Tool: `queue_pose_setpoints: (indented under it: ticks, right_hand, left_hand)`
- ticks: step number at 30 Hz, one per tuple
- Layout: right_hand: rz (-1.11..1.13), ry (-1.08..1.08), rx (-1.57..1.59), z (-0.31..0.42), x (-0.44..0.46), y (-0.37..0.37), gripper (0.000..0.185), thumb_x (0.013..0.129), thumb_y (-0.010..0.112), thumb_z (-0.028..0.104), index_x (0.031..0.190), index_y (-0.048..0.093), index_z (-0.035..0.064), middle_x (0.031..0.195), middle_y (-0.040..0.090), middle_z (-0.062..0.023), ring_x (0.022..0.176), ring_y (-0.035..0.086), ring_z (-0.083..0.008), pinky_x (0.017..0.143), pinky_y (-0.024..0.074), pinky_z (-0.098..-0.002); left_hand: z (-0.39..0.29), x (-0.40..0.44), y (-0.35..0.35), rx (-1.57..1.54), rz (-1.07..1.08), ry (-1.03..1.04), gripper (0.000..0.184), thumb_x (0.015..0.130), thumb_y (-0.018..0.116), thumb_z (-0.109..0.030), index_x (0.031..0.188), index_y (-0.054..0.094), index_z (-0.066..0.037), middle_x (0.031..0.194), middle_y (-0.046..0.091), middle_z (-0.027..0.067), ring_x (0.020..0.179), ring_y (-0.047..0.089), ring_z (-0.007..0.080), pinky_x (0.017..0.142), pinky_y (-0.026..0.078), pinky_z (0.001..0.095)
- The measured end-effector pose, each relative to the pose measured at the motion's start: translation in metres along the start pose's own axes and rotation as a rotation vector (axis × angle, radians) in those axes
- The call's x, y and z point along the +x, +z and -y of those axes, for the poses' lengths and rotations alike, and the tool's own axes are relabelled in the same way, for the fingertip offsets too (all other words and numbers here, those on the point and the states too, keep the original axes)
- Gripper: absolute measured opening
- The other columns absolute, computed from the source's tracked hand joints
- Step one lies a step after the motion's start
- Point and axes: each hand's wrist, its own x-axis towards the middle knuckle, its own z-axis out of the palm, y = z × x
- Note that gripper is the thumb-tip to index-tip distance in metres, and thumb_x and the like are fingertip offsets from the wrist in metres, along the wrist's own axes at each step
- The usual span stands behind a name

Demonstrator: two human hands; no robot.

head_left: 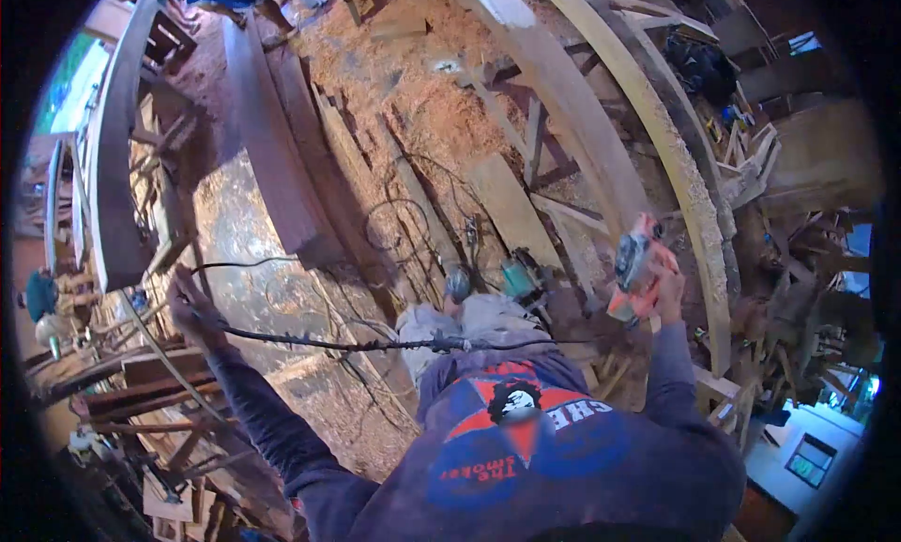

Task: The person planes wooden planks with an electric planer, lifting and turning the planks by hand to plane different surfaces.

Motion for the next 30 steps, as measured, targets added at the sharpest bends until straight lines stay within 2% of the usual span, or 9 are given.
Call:
queue_pose_setpoints:
  ticks: [2,8,10,12,14,16,19,27,30]
  right_hand:
    - [-0.003,-0.010,-0.185,0.046,0.005,0.056,0.033,0.077,0.071,0.008,0.108,0.070,-0.0009,0.100,0.068,-0.0050,0.088,0.065,-0.0168,0.075,0.0523,-0.0310]
    - [0.075,-0.258,-0.291,0.117,0.060,0.178,0.030,0.067,0.076,0.009,0.095,0.072,-0.0012,0.086,0.068,-0.0057,0.080,0.064,-0.0171,0.070,0.0516,-0.0318]
    - [0.059,-0.234,-0.355,0.129,0.081,0.206,0.032,0.067,0.076,0.010,0.097,0.072,-0.0015,0.087,0.069,-0.0061,0.082,0.065,-0.0179,0.071,0.0520,-0.0329]
    - [0.038,-0.202,-0.430,0.140,0.094,0.233,0.034,0.068,0.076,0.011,0.099,0.072,-0.0018,0.089,0.070,-0.0066,0.083,0.065,-0.0186,0.072,0.0523,-0.0340]
    - [0.106,-0.235,-0.245,0.148,0.105,0.254,0.035,0.072,0.071,0.012,0.104,0.072,-0.0003,0.095,0.069,-0.0024,0.084,0.063,-0.0138,0.073,0.0503,-0.0301]
    - [0.173,-0.514,-0.237,0.161,0.100,0.269,0.037,0.072,0.070,0.012,0.107,0.071,-0.0009,0.097,0.069,-0.0030,0.087,0.062,-0.0131,0.075,0.0502,-0.0297]
    - [-0.068,-0.098,-0.422,0.172,0.093,0.279,0.039,0.073,0.070,0.012,0.109,0.070,-0.0023,0.102,0.068,-0.0040,0.093,0.062,-0.0140,0.077,0.0502,-0.0296]
    - [-0.092,-0.052,-0.269,0.148,0.119,0.286,0.027,0.072,0.072,0.009,0.098,0.071,0.0012,0.086,0.066,-0.0036,0.074,0.061,-0.0152,0.063,0.0478,-0.0285]
    - [-0.224,-0.055,-0.158,0.160,0.125,0.310,0.018,0.070,0.071,0.003,0.087,0.070,0.0003,0.071,0.063,-0.0015,0.058,0.058,-0.0124,0.050,0.0433,-0.0275]
  left_hand:
    - [0.081,0.033,0.042,-0.272,-0.043,0.257,0.039,0.104,0.052,-0.030,0.107,0.066,0.006,0.104,0.069,0.0141,0.091,0.064,0.0228,0.084,0.051,0.0344]
    - [0.260,0.001,0.163,-1.071,0.405,-0.557,0.052,0.104,0.046,-0.030,0.136,0.048,0.011,0.143,0.050,0.0174,0.129,0.049,0.0190,0.115,0.033,0.0314]
    - [0.194,-0.020,0.152,0.207,0.575,-0.168,0.031,0.101,0.054,-0.027,0.111,0.068,-0.001,0.099,0.070,0.0226,0.096,0.068,0.0252,0.082,0.052,0.0378]
    - [0.239,-0.059,0.196,0.077,0.232,0.217,0.031,0.096,0.057,-0.029,0.089,0.069,-0.001,0.072,0.062,0.0220,0.069,0.062,0.0375,0.063,0.047,0.0462]
    - [0.260,-0.083,0.218,0.243,0.572,-0.061,0.029,0.092,0.059,-0.028,0.083,0.067,-0.002,0.072,0.062,0.0207,0.070,0.061,0.0396,0.064,0.046,0.0504]
    - [0.290,-0.115,0.272,0.122,0.419,0.185,0.033,0.088,0.063,-0.034,0.086,0.069,-0.001,0.079,0.065,0.0244,0.076,0.064,0.0427,0.069,0.051,0.0484]
    - [0.272,-0.122,0.320,0.236,0.684,-0.472,0.036,0.090,0.061,-0.033,0.089,0.071,0.001,0.088,0.068,0.0279,0.085,0.067,0.0450,0.077,0.053,0.0492]
    - [0.190,0.057,0.407,0.431,0.846,-0.020,0.041,0.094,0.058,-0.040,0.090,0.071,-0.002,0.088,0.069,0.0262,0.086,0.068,0.0433,0.075,0.052,0.0561]
    - [0.166,0.159,0.421,0.096,0.813,-0.449,0.041,0.095,0.059,-0.041,0.090,0.071,-0.002,0.088,0.071,0.0246,0.081,0.069,0.0357,0.070,0.051,0.0501]
